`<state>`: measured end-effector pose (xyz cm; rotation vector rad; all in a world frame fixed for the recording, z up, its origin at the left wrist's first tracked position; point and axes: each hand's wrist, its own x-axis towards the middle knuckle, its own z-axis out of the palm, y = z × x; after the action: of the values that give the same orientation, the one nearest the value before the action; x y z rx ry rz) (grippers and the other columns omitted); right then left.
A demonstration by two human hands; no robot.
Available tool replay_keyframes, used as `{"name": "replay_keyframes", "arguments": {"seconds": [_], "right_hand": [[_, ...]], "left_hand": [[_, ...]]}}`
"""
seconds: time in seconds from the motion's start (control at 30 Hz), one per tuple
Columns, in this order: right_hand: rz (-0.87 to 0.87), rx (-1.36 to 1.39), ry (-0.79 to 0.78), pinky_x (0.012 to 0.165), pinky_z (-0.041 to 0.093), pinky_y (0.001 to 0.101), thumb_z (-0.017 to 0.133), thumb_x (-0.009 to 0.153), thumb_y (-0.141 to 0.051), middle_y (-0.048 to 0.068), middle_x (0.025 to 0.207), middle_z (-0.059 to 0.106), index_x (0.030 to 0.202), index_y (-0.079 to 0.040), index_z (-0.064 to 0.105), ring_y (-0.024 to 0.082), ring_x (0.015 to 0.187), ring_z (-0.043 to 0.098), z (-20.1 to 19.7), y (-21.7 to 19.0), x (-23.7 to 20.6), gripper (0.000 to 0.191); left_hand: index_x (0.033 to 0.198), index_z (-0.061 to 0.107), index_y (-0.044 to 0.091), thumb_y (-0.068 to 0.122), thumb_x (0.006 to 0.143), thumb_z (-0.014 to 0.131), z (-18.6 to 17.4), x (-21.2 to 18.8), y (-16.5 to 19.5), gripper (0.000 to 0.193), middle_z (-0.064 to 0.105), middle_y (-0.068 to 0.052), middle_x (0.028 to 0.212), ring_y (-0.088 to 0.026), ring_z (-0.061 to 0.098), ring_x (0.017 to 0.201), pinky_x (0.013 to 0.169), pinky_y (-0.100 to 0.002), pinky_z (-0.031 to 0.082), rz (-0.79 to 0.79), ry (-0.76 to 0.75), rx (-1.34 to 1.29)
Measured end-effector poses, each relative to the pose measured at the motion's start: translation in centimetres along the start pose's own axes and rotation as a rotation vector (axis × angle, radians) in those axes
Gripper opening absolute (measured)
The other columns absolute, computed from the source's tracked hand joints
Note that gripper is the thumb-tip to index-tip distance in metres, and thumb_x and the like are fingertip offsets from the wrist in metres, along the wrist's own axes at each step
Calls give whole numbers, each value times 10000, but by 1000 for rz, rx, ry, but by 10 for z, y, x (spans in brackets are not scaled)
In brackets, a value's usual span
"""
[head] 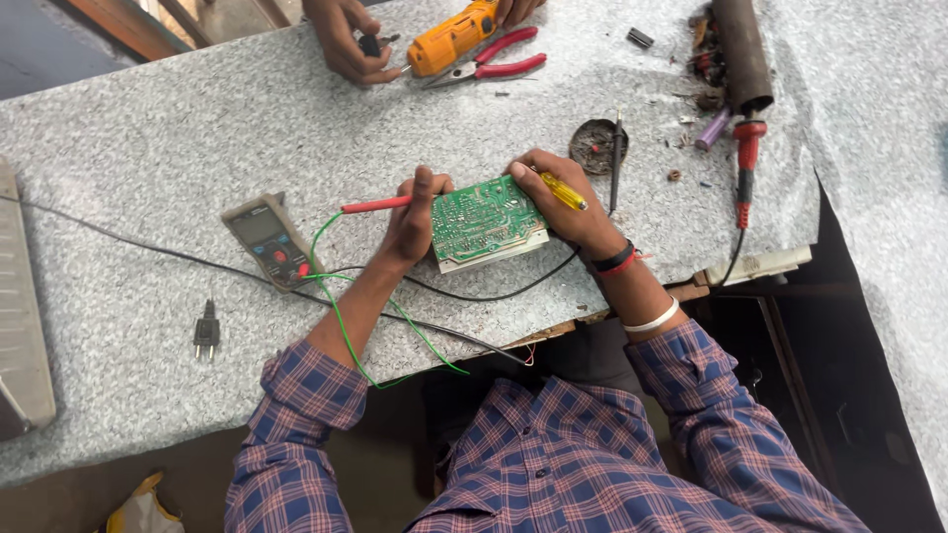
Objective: The person holds a green circuit board on the workbench and touches its contacts with a multimeter probe while holding a screwdriver in the other hand, testing the board. A second person across the bench uses an orange power tool on a separate component.
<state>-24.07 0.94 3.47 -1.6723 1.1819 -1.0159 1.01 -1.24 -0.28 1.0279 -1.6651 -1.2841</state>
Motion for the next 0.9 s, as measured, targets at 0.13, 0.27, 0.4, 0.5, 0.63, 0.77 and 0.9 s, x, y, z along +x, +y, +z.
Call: {"name": "replay_keyframes", "arguments": {"seconds": [0.13,0.27,0.4,0.5,0.63,0.77,0.9], "right_hand": [[-16,-29,-9,793,496,306,571,1102,-280,63,892,644,1071,-6,687,137,852,603,-2,4,-1,299],[-76,47,37,794,496,289,448,1119,-438,40,961,660,1207,-7,675,114,888,602,0,7,-4,495],[48,300,60,650,474,238,332,1058,-644,15,960,624,1304,-12,649,66,795,586,0,12,-3,749],[82,338,101,538,385,204,239,1013,-742,-15,883,609,1256,-13,686,31,675,514,-3,17,-4,889],[119,424,155,503,331,216,177,994,-791,-42,728,534,1130,-7,726,40,590,454,-5,25,-7,966],[16,229,313,533,291,241,169,1022,-800,-28,656,466,975,-8,723,60,590,398,-4,31,-8,967],[-66,199,335,564,350,262,172,1021,-807,6,669,541,897,3,697,86,609,476,-4,37,-10,974]], "left_hand": [[711,430,63,596,1085,338,2,3,1,657,362,49,666,-94,349,681,627,-323,319,10,9,-63],[719,421,47,358,1077,499,3,2,6,480,332,40,657,-90,312,652,583,-333,281,40,-7,0],[693,431,35,298,1046,544,3,3,10,455,346,16,625,-87,328,618,559,-334,295,70,-31,56],[677,430,31,288,1027,561,3,5,11,454,342,4,601,-89,330,598,551,-340,292,56,-37,94],[685,426,24,267,1012,576,3,4,11,434,337,-1,617,-90,332,616,554,-338,294,57,-44,90],[700,468,28,235,985,565,2,5,11,366,354,2,625,-87,343,634,559,-332,289,52,-80,29],[692,428,28,218,978,560,0,6,9,368,342,3,623,-90,343,634,570,-334,297,69,-94,44]]}}
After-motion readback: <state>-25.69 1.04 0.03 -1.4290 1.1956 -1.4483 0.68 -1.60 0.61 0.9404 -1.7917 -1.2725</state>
